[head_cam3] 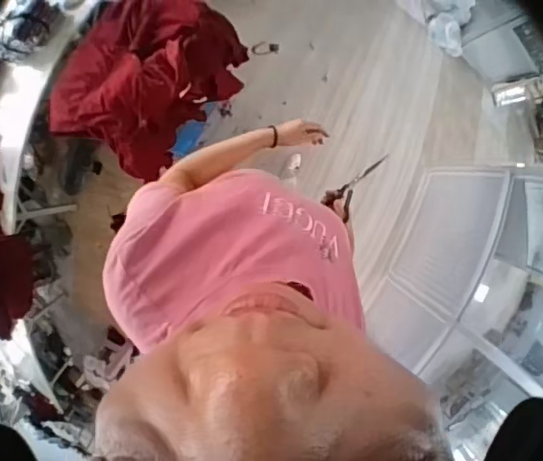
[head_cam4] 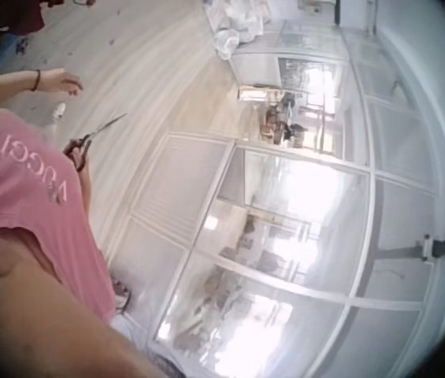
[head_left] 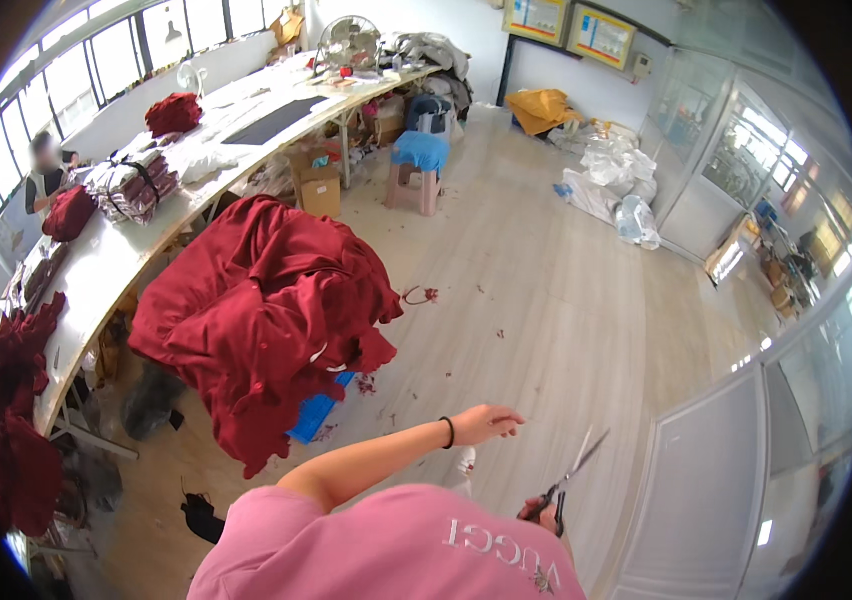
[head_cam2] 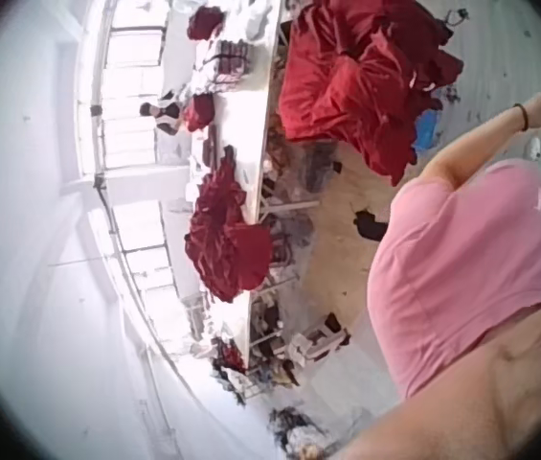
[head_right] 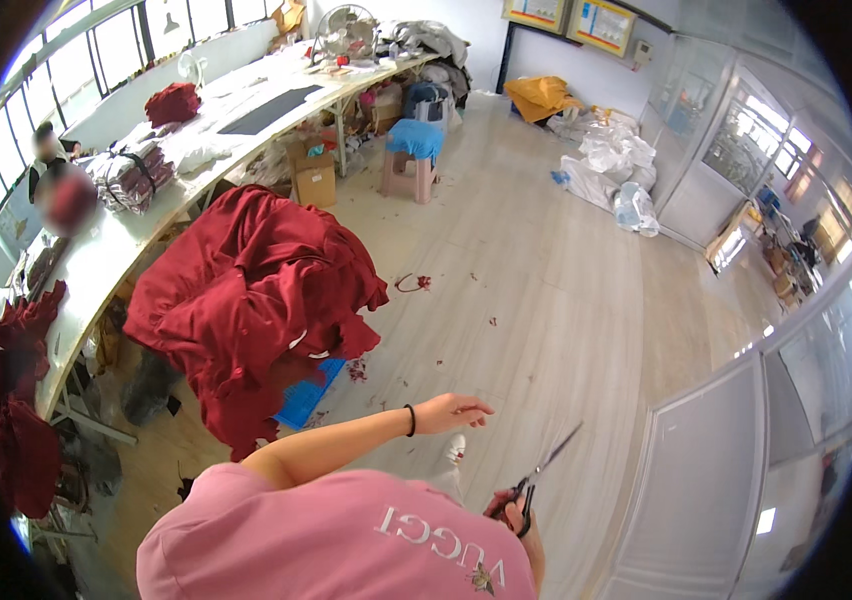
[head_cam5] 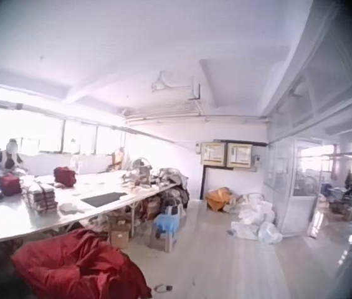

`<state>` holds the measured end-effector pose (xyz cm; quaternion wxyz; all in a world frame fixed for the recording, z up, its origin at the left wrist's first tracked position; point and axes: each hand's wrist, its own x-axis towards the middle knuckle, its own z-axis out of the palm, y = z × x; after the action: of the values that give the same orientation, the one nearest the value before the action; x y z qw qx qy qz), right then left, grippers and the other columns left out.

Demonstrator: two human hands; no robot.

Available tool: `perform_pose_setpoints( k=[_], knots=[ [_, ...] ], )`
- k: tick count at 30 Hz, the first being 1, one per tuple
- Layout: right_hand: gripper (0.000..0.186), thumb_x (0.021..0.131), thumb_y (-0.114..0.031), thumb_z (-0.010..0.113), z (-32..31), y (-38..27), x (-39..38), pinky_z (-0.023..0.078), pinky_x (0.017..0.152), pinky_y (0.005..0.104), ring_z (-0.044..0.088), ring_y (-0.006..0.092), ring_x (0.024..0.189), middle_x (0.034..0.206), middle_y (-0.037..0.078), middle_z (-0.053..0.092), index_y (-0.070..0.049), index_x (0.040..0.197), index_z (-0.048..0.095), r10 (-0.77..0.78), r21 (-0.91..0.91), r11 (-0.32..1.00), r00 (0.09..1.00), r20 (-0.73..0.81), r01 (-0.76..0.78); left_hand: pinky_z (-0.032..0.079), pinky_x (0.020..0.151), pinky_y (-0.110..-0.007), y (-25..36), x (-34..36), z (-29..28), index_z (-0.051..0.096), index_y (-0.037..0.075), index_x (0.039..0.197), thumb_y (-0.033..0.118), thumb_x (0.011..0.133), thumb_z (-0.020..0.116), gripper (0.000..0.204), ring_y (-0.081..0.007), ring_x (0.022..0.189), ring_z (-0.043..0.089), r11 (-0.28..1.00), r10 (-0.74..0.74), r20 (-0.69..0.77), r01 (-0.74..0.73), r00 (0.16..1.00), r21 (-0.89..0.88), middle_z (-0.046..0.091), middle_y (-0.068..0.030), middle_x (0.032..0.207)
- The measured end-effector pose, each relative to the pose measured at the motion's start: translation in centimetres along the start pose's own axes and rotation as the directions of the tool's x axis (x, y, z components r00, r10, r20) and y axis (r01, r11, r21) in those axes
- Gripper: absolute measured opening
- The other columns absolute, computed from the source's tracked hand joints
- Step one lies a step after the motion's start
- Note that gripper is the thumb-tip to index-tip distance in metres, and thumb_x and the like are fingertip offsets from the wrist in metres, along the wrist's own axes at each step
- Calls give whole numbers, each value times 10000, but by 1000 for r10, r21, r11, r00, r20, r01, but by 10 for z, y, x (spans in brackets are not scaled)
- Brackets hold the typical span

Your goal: The person smooths a white sheet on a table, places a black fabric piece on top, and uses shears to cut the white sheet along the black fabric's edge. The person then removes the cut white sheet and continues trimming the black fabric.

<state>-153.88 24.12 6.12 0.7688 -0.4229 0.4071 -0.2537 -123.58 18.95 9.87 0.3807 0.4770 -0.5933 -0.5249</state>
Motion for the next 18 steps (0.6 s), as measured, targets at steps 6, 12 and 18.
perform_pose_setpoints(
  k=[6, 12, 18],
  knots=[
    [478, 909, -449, 516, -12, -139, 179, 494, 609, 259, 628, 170, 773, 839, 70, 602, -6, 1087, 532, -60, -139, 985, 966, 251, 98, 492, 802, -293, -54, 54, -60, 578, 33, 1145, 182, 952, 464, 269, -150, 855, 633, 977, -195, -143, 180, 970, -110, 664, -76, 945],
    [477, 879, -460, 560, 37, -280, 354, 501, 620, 283, 629, 179, 765, 857, 73, 615, -13, 1045, 565, 176, -498, 867, 921, 349, 23, 495, 767, -258, -86, 39, -155, 587, 3, 1122, 104, 953, 452, 239, -130, 837, 612, 929, -312, -636, 87, 706, -360, 649, -80, 942],
    [423, 869, -419, 595, 82, -337, 517, 448, 628, 239, 599, 127, 751, 823, 40, 608, -35, 1040, 553, 137, -459, 882, 875, 465, 106, 481, 684, -239, -122, 116, -269, 594, 42, 1097, 139, 960, 440, 227, -95, 771, 607, 890, -414, -765, 44, 493, -454, 662, -52, 879]
  ],
)
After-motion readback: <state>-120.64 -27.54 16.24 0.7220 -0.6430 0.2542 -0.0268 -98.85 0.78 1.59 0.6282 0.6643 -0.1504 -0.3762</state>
